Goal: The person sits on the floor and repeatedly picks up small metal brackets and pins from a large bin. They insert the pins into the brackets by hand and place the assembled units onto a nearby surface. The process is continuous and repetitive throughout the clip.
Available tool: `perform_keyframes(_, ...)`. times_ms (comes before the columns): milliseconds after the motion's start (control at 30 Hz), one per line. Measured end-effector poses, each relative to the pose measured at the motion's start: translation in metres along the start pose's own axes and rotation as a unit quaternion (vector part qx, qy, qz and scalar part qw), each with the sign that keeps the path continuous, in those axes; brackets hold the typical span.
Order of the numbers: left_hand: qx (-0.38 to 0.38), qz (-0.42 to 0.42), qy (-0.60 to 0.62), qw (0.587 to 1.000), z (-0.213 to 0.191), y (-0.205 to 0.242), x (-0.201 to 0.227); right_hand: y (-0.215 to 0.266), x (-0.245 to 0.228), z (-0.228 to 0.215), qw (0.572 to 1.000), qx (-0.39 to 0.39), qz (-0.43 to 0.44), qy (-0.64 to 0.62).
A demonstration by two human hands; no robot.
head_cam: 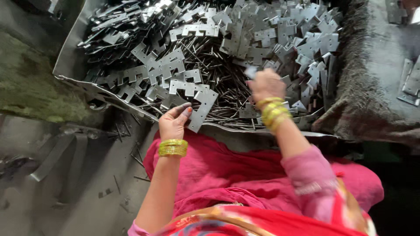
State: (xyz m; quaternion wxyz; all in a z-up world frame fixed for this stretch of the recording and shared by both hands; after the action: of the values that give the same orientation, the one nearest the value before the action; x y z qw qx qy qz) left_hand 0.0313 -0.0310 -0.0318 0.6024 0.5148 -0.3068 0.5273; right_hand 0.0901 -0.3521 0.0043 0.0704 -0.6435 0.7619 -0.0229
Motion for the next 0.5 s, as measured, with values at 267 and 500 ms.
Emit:
perform_keyframes(267, 0.065, 0.027, -0.069, 0.995, -0.047, 0.046, 0.035, -0.046, -0.063, 0.100, 0.985, 0.084, -0.046, 0.145)
perform_keyframes(500, 0.053, -0.003, -0.103, 0.993, -0.022, 0.021, 0.029, 0.015, 0.012, -0.013, 0.979, 0.147, -0.112, 0.090)
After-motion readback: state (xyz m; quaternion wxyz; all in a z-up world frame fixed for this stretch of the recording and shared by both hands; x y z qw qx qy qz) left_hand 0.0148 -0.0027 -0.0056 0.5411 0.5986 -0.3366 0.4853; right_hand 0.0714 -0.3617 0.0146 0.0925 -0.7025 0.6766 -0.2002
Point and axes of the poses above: each hand's wrist, its own y-axis away from the middle knuckle, its own z-axis out of the palm, x = y × z, the point moved 4 cm from there along -y, towards the middle knuckle, and after that the axes turned 4 degrees about y, right-handed, at the moved point
